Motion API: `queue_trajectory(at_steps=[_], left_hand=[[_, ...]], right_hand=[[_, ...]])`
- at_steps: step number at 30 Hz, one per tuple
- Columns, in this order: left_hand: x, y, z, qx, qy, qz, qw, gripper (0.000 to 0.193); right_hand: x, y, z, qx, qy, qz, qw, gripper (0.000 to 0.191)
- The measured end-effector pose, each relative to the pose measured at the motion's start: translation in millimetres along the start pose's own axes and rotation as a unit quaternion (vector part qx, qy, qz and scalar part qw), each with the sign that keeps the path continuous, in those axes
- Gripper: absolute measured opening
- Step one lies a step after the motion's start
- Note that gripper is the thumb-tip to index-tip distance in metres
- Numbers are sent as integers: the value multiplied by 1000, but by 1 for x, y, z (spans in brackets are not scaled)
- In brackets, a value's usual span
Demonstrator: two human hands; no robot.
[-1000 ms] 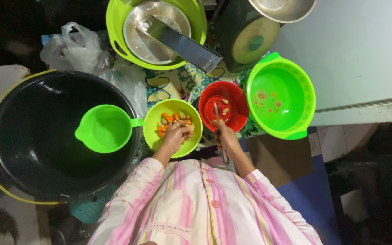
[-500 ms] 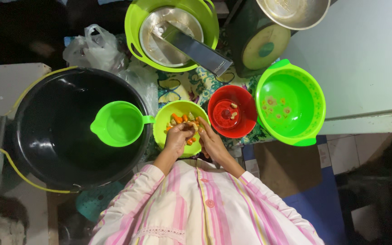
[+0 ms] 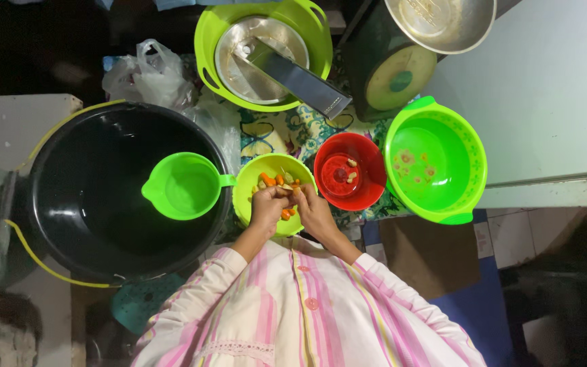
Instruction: The person pours water from a green scoop into a red bowl of cut vegetables, rinses them by hand, and drains the water. They then transfer the vegetable pieces between bowls, sorting pieces by hand and trimming some pieces with a knife.
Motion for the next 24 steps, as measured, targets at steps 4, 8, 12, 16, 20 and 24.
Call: queue_trajectory(at_steps=[4,8,12,16,20,24], left_hand=[[3,-4,0,-14,6,6,1000,19],[9,-7,1,-25,44,18,999,13],[13,-8,4,-15,69,22,997,10],[9,-13,15,-5,105,56,993,10],[-5,-6,19,-17,163,33,986,21],[-27,1,2,-27,146,65,987,35]], right_hand=[[8,4,3,-1,-83,-19,996,27],[13,11,3,-10,-73,-32,997,32],[-3,10,3,8,-6,109,994,40],[-14,-6,6,-1,232,323,917,41],[-19,-2,-9,-13,236,320,917,21],[-46,-1,-45,-81,264,327,904,13]])
Point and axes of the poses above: each hand's wrist, its own y-axis towards the middle knuckle, its own z-axis out of the palm, x = y × z, the point moved 6 cm from there along y, towards the middle knuckle, and after that the axes turned 13 degrees about -z, right-handed, at the moved point
